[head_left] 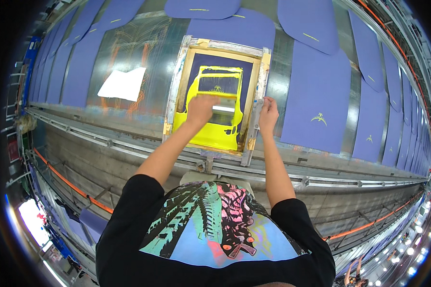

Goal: The person performs screen printing on purple fabric pieces laid out on a flatbed. They use a squeegee to pull yellow ink across a screen frame, then lift the frame to reveal printed designs. The process repeats on multiple fabric pieces in sequence.

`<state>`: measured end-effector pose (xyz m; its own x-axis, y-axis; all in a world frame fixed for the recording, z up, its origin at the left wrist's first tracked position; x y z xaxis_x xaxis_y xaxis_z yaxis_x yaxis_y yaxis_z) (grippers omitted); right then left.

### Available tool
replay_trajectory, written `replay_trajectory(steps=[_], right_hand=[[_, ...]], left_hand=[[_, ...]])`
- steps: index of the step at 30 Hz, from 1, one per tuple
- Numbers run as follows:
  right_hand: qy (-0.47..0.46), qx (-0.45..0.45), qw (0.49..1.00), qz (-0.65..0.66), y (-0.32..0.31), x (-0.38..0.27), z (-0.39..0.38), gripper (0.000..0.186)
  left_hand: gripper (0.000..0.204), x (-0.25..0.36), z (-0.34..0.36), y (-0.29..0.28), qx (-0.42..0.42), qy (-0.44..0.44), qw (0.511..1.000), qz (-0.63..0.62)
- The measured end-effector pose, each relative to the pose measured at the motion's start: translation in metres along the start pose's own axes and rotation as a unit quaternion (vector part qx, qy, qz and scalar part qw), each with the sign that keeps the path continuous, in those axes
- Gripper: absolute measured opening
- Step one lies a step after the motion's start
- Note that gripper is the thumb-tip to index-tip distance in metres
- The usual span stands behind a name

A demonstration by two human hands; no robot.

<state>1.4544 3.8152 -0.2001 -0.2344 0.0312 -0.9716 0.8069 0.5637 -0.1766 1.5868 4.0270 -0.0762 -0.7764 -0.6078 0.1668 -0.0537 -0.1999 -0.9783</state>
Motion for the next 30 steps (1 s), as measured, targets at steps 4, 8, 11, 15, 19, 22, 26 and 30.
replay_trajectory(steps=[4,8,11,15,19,22,26,30], right_hand=[[-0.007,0.003,1.000,-0.005,0.001,-0.002,0.002,0.020],[-0.006,0.012,1.000,-0.013,-0.003,-0.008,0.004,0.020],[-0.027,0.006,1.000,-0.011,0.002,-0.010,-0.002,0.019],[-0.003,-0.009,1.000,-0.018,0.001,-0.006,-0.002,0.018],[0.006,-0.003,1.000,0.003,0.000,0.004,0.002,0.017],[-0.003,0.000,1.000,0.003,0.004,0.000,0.003,0.017],[-0.010,-0.005,1.000,-0.013,0.002,0.008,0.013,0.020],[-0.012,-0.016,1.000,0.006,0.006,0.011,0.014,0.019]], left_hand=[[0.033,0.011,-0.039,-0.007,0.015,0.011,1.000,-0.018],[0.036,-0.004,0.048,-0.017,-0.110,-0.133,0.985,-0.007],[0.040,-0.038,0.120,-0.015,-0.116,-0.116,0.986,0.017],[0.040,-0.036,0.126,0.004,-0.119,-0.124,0.983,0.067],[0.038,-0.012,0.056,0.019,-0.121,-0.075,0.988,0.054],[0.031,-0.003,-0.012,0.022,-0.030,-0.019,0.999,0.008],[0.032,0.017,-0.039,0.008,0.007,0.025,0.999,-0.019],[0.036,-0.011,0.017,0.008,-0.067,-0.052,0.996,-0.008]])
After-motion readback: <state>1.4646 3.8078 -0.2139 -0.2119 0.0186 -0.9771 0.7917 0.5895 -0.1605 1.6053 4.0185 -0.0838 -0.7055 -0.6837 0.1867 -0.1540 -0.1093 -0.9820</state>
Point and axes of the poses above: each hand's wrist, its own z-axis towards the middle knuckle, its own y-axis out of the palm, x = y × z, the point moved 3 cm from there along z, towards the middle knuckle, and after that the axes turned 1 degree about x, right-handed, at the moved point
